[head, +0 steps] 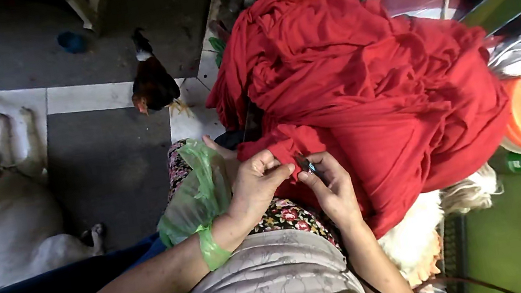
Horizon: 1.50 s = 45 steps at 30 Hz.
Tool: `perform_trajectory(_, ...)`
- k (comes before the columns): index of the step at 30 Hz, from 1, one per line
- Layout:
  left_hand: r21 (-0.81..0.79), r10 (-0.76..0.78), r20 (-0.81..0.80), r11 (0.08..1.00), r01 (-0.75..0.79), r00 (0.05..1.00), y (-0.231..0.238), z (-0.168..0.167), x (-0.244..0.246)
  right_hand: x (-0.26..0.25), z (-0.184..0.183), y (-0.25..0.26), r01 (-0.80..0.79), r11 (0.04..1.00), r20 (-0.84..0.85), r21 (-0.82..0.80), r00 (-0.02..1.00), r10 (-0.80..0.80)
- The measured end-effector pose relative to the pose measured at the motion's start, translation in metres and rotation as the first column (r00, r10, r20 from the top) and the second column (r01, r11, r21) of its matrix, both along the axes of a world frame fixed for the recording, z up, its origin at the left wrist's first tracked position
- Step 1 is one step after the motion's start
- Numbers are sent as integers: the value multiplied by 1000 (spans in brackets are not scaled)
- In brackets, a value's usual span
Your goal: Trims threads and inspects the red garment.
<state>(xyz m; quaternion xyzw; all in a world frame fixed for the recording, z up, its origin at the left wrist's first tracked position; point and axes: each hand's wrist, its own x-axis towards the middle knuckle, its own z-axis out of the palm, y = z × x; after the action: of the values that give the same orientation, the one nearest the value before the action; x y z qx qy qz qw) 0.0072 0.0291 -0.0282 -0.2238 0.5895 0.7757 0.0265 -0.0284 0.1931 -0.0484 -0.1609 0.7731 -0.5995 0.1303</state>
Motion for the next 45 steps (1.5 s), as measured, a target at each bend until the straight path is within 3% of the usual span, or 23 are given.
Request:
perform_trajectory(7, -39, -20, -1, 999, 20, 1000, 0, -1, 0, 1, 0, -3, 20, 1000, 5, 3, 1000, -20)
perform_trajectory(15, -73, -29, -31, 997, 27, 999, -1, -6, 1, -1, 4, 8, -2, 1000, 147, -7, 989, 3)
perform_trajectory(24, -235, -115, -29, 966, 105, 993, -4, -8, 0, 0, 0, 2, -17, 997, 12, 73, 1000, 16)
perform_trajectory(32, -261, -140, -23, 957, 129, 990, -4, -8, 1, 0, -6, 3, 8, 987, -159, 160, 987, 18)
perform_trajectory(40, -203, -97, -21, 975, 91, 995, -2, -3, 0, 2, -8, 2, 22, 986, -202, 163, 979, 11)
perform_trajectory(45, -266, -111, -27, 959, 100, 993, -3, -5, 1, 1, -8, 2, 5, 993, -181, 121, 983, 17)
